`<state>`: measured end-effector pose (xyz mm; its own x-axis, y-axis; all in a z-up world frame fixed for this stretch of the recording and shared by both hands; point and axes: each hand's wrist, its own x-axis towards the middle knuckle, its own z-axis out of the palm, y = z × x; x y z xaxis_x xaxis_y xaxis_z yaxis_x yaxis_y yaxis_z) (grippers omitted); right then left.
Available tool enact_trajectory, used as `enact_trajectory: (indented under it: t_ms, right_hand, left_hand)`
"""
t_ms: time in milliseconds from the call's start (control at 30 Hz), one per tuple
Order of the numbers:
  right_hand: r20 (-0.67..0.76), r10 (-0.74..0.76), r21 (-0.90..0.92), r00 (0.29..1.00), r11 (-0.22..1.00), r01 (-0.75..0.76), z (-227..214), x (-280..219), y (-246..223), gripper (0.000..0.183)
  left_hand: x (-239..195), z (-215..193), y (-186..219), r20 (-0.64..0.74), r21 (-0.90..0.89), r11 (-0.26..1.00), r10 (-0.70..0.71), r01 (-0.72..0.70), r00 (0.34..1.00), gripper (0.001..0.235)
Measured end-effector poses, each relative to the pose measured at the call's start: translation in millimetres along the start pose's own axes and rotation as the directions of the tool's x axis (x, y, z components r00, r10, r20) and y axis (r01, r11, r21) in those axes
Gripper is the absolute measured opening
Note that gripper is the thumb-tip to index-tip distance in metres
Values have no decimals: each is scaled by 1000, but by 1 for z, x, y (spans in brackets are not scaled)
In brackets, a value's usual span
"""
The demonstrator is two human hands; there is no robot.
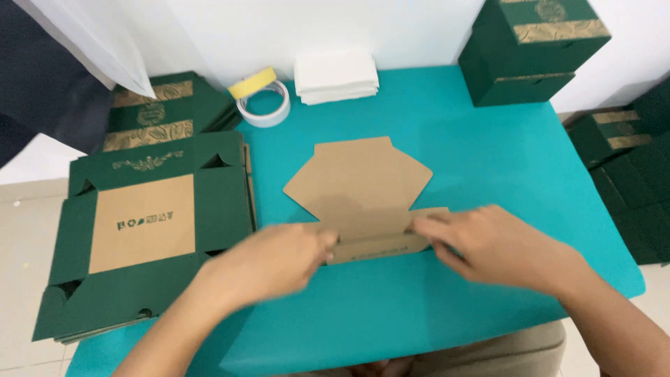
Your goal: Assembling cardboard boxes by folding flat templates and tucking in flaps, then placing a paper insert inside.
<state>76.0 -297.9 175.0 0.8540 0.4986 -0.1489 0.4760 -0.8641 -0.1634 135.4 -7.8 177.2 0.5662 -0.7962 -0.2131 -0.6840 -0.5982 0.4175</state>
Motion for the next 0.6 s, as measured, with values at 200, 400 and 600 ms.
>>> enact_trajectory:
  t_ms: [200, 400, 600]
  right_hand:
    - [225, 135, 172, 965, 969, -175, -12, 53, 36, 17]
    - [341, 65, 359, 938, 913, -194, 36, 100, 89, 53]
    - [296, 28, 490, 955, 853, -177, 45, 102, 91, 60]
  left_hand:
    - [76, -19, -38, 220, 197, 960, -240, 198, 945, 31]
    - [101, -1, -81, 338, 56, 968, -250, 245, 908, 35]
    - [98, 11, -89, 297, 9, 967, -246, 255, 923, 52]
